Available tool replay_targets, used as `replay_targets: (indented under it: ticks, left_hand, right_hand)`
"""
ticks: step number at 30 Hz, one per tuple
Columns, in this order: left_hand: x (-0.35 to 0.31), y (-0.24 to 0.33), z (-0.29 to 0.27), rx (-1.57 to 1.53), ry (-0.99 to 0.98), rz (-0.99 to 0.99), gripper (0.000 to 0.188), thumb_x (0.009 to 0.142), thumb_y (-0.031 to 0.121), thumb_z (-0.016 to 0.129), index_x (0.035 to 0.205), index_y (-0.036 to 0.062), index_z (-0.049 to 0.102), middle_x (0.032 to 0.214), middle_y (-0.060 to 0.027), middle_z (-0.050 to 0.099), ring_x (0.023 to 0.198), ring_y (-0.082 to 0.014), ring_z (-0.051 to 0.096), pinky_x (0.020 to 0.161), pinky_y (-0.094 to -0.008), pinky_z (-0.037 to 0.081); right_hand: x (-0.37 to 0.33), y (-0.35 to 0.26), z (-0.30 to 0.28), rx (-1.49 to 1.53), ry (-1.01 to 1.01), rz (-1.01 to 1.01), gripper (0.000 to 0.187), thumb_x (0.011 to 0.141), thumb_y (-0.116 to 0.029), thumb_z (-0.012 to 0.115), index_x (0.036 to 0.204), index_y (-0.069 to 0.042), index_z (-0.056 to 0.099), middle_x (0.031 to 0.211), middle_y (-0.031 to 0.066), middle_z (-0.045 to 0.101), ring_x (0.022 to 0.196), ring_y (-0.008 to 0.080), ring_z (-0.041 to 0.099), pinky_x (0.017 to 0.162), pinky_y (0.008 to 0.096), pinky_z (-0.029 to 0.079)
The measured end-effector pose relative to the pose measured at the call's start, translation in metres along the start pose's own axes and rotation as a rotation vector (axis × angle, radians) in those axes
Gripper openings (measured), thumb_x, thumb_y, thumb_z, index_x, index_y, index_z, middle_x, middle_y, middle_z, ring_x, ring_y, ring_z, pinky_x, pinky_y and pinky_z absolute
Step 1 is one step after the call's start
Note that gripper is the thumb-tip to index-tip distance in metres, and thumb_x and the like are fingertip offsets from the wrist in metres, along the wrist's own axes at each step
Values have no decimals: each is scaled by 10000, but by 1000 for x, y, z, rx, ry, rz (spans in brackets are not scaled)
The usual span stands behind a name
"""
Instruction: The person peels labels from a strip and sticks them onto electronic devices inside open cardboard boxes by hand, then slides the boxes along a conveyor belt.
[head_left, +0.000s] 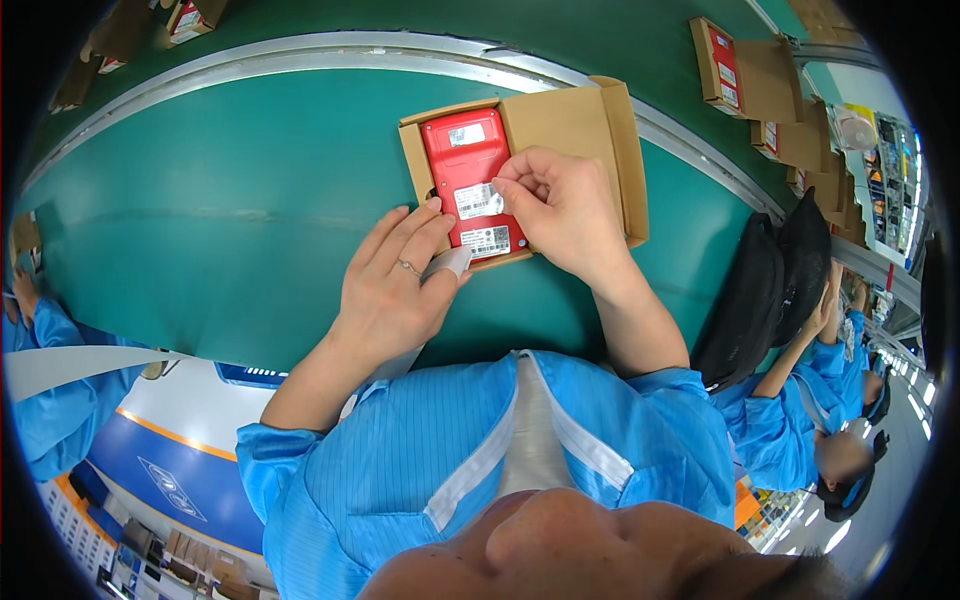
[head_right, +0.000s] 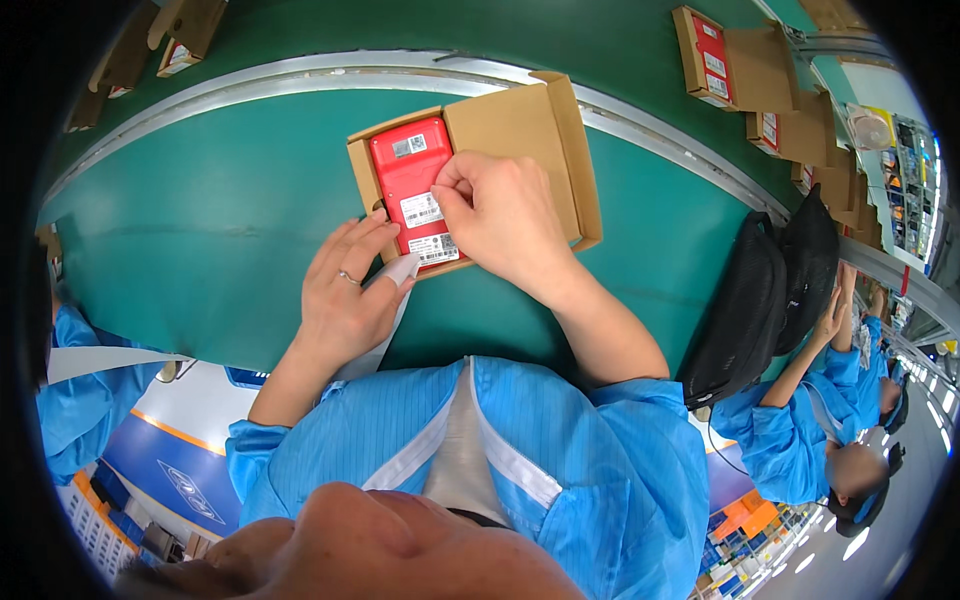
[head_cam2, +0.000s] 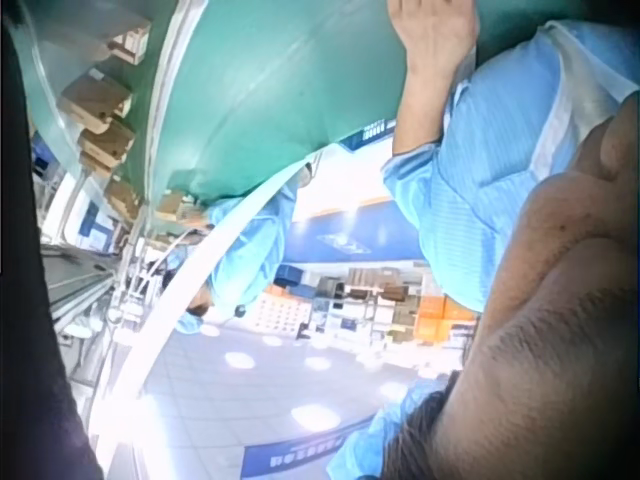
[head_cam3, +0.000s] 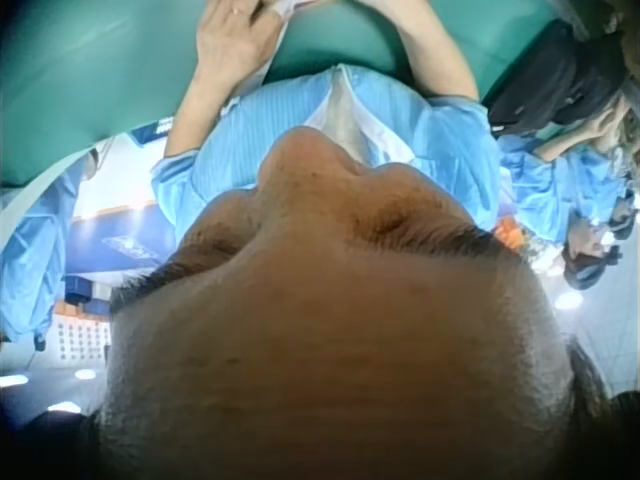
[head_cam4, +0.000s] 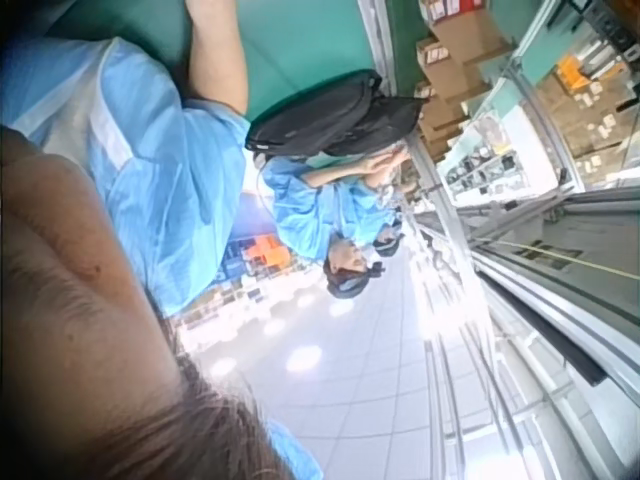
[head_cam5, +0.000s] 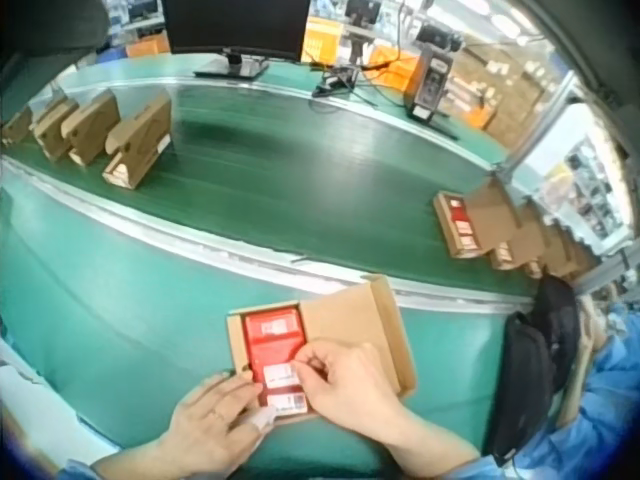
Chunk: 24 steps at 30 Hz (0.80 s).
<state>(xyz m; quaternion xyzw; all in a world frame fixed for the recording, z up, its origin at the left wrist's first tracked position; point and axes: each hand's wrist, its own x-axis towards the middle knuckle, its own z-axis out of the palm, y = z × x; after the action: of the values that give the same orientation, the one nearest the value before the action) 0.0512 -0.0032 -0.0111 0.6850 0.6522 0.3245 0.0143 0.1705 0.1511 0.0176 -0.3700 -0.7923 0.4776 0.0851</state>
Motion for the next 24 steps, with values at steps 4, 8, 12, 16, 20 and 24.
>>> replay_targets:
  ticks: [4, 8, 12, 16, 20, 24]
  left_hand:
    - [-1, -1, -2, 7, -18, -4, 177, 678, 148, 724, 716, 58, 576, 1065, -154, 601, 1059, -303, 587, 890, -468, 465]
    - [-3, -2, -3, 21, -26, -7, 172, 688, 154, 720, 722, 66, 576, 1066, -142, 604, 1068, -289, 586, 900, -467, 451]
    - [-6, -3, -4, 32, -32, -13, 162, 692, 160, 716, 733, 77, 582, 1072, -126, 607, 1080, -273, 583, 895, -458, 440]
    - [-4, -5, -6, 63, -35, -2, 150, 695, 157, 714, 733, 87, 587, 1119, -94, 608, 1072, -248, 576, 858, -438, 439]
    - [3, -9, -9, 30, -89, -14, 129, 704, 145, 702, 761, 89, 601, 1200, -37, 597, 1068, -229, 545, 832, -412, 401]
    - [6, -12, -8, 45, -91, -20, 151, 709, 171, 704, 703, 99, 572, 1195, -5, 597, 1063, -204, 532, 840, -419, 386]
  right_hand:
    - [0, -3, 1, -40, -13, -11, 75, 821, -14, 616, 839, 57, 628, 688, 56, 642, 594, 55, 574, 540, 211, 479]
    - [-1, -5, 2, -77, 4, -29, 81, 810, -18, 622, 838, 57, 635, 679, 75, 647, 592, 75, 598, 541, 225, 488]
    - [-1, -5, 6, -97, 26, -62, 89, 800, -22, 628, 839, 57, 641, 673, 97, 653, 587, 97, 616, 543, 234, 493]
    - [0, -5, 10, -168, 43, -90, 79, 788, -18, 625, 834, 43, 646, 678, 111, 657, 586, 125, 634, 540, 250, 498]
    - [0, 0, 17, -288, 145, -202, 55, 750, -95, 610, 752, -41, 616, 661, 128, 621, 586, 314, 612, 564, 413, 490]
    - [-9, -9, 28, -749, 260, -222, 125, 737, -116, 630, 841, -73, 576, 708, 85, 582, 581, 272, 608, 517, 382, 487]
